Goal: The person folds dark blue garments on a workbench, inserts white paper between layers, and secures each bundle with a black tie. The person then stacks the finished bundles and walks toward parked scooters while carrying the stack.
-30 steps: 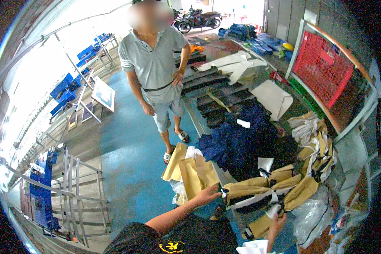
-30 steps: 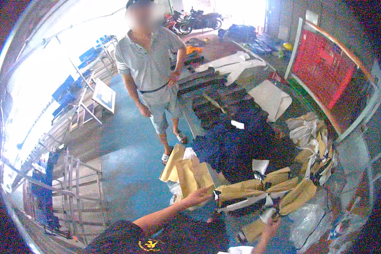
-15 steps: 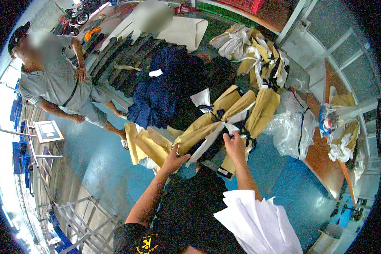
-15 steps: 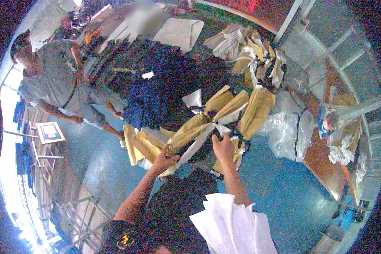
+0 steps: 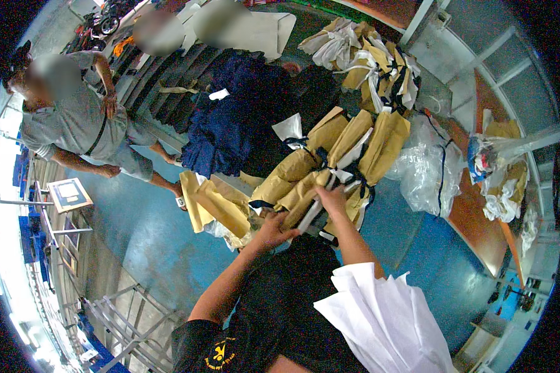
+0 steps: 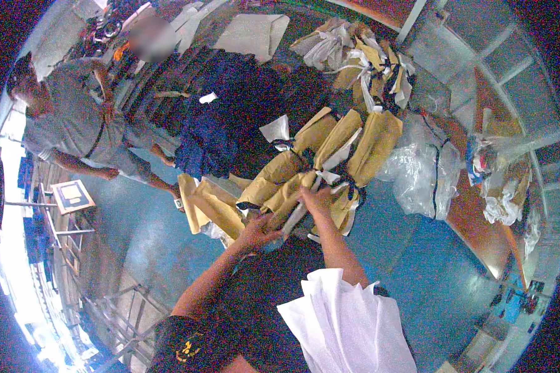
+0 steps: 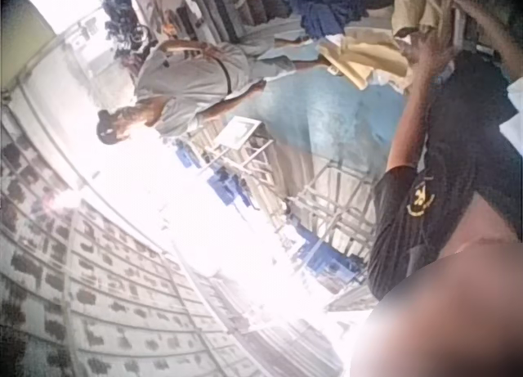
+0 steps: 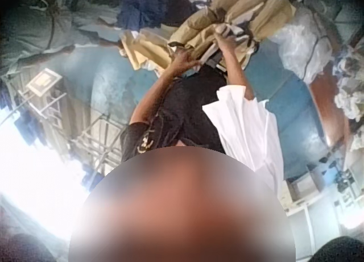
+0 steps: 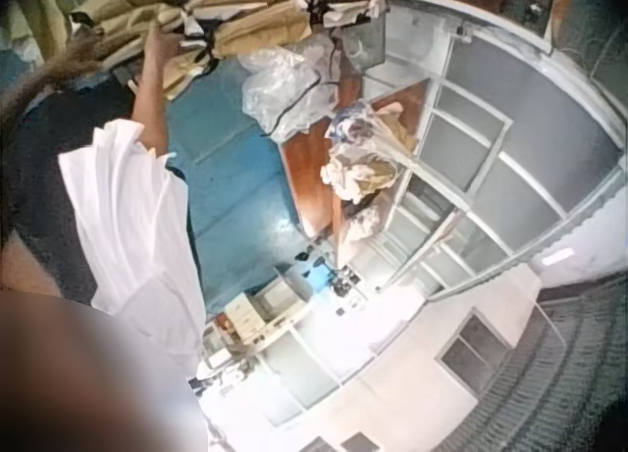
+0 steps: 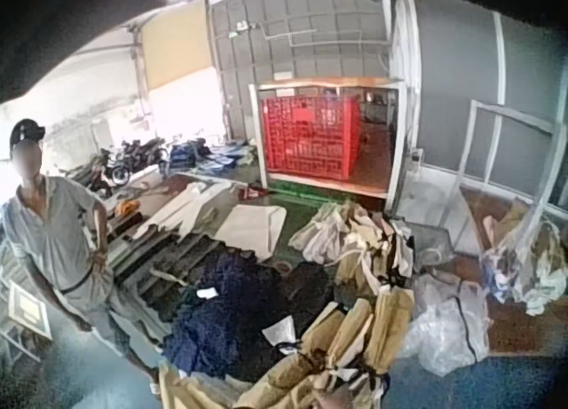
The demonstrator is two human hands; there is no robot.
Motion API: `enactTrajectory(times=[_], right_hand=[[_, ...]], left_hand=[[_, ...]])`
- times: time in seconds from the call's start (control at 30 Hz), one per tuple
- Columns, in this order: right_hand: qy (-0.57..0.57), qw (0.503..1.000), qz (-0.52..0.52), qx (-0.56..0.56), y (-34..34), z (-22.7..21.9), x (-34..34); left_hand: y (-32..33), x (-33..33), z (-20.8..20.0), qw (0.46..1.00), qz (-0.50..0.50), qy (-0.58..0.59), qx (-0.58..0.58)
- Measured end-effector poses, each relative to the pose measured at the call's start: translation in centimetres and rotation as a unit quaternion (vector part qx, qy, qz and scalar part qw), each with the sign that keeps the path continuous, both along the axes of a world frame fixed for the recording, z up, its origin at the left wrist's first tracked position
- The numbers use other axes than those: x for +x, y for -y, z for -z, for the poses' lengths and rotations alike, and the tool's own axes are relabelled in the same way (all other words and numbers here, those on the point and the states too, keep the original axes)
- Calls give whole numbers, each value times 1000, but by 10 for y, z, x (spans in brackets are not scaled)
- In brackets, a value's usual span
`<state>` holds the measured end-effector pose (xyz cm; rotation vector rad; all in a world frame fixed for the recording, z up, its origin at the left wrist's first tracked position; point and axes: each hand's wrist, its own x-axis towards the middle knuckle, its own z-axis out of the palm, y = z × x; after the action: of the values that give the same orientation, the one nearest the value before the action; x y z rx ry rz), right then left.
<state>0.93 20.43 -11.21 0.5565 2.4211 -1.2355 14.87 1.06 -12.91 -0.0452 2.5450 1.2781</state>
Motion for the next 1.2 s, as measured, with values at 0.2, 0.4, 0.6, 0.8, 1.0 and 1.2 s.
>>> enactTrajectory(times=[0.2, 0.4, 0.6, 0.8, 1.0, 1.2], right_hand=[[-60, 989, 18, 132, -112, 48, 13], [-78, 967, -114, 215, -161, 76, 30], [-265, 951, -134, 84, -64, 5, 50], [100, 898, -4, -429, -32, 72, 48], [147, 779, 119, -598, 14, -55, 27], [-58, 806, 67, -586, -24, -12, 8]], left_hand=[[3, -36, -43, 991, -33, 104, 73], [55, -68, 11, 984, -168, 56, 31], [46, -95, 90, 987, -53, 94, -120], [31, -82, -41, 996, -17, 68, -52], [-21, -63, -101, 979, 72, -132, -140], [-63, -35, -160, 969, 184, -80, -142]])
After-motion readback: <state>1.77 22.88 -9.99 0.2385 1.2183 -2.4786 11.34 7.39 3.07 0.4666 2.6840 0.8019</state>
